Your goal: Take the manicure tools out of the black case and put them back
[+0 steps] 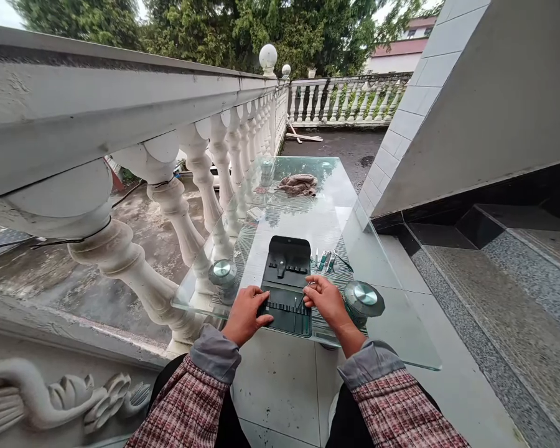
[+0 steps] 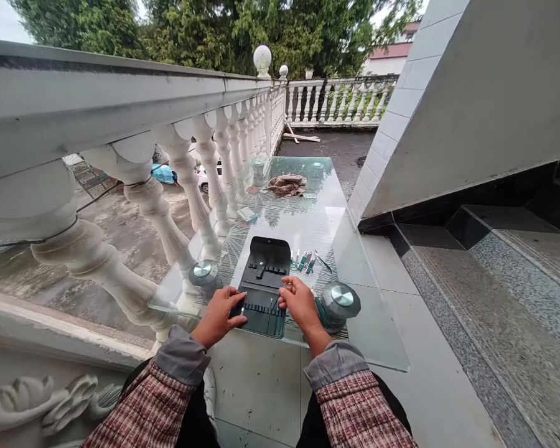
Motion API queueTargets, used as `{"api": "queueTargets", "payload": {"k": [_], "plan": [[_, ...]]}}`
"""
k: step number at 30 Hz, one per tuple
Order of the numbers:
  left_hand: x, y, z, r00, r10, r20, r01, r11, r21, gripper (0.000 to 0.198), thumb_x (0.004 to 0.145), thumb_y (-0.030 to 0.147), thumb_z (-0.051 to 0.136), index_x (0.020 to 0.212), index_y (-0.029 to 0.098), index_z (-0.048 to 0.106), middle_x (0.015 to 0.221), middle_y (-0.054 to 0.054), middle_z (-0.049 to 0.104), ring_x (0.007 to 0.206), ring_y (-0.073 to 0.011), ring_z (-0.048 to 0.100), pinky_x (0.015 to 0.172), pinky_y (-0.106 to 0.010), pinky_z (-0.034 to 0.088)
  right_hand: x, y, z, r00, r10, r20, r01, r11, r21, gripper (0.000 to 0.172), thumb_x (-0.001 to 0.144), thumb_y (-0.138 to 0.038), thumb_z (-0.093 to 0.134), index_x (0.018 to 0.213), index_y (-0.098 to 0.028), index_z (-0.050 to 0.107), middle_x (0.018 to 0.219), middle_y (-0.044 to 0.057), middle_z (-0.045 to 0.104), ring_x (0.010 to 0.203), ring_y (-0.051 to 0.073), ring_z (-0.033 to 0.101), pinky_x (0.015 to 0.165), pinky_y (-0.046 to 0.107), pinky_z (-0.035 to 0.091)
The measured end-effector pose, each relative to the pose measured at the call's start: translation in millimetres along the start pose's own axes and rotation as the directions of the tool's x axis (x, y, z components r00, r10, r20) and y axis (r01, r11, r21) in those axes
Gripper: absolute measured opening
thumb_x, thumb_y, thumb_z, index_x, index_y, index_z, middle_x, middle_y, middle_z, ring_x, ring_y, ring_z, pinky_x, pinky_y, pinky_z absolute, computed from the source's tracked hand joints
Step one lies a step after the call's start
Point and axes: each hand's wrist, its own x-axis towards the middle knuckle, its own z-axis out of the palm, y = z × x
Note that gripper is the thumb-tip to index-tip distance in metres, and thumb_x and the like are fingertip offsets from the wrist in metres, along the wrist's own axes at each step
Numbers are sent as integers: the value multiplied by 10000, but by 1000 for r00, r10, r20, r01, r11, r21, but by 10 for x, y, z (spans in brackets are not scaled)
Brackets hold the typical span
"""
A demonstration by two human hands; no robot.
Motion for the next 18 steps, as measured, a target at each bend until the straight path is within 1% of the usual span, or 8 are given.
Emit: {"api": "queueTargets", "payload": {"k": [5, 12, 18], "plan": [[-2, 8, -6, 1000, -13, 22, 13, 1000, 8, 551, 686, 294, 751, 1190, 211, 546, 1095, -63, 508, 995, -231, 460, 885, -349, 408, 39, 22, -11, 999, -26, -29, 25, 999, -28, 348, 604, -344, 597, 906, -183, 534, 606, -51, 552, 505, 121, 575, 468, 254, 491], [-11, 7, -1, 1000, -8, 19, 8, 1000, -4, 536, 706, 302, 733, 1199, 228, 537, 1099, -58, 504, 996, -233, 457, 882, -357, 408, 83, 40, -10, 998, -29, -51, 16, 968, -249, 334, 650, -323, 517, 958, -197, 507, 587, -61, 510, 491, 137, 550, 451, 262, 437], [-10, 45, -40, 999, -29, 39, 30, 1000, -3, 535, 702, 287, 738, 1195, 215, 541, 1102, -59, 504, 1012, -232, 452, 889, -346, 406, 151, 54, -77, 997, -76, -19, 65, 937, -345, 314, 639, -290, 523, 938, -193, 534, 511, -87, 444, 498, 130, 500, 526, 261, 397]]}}
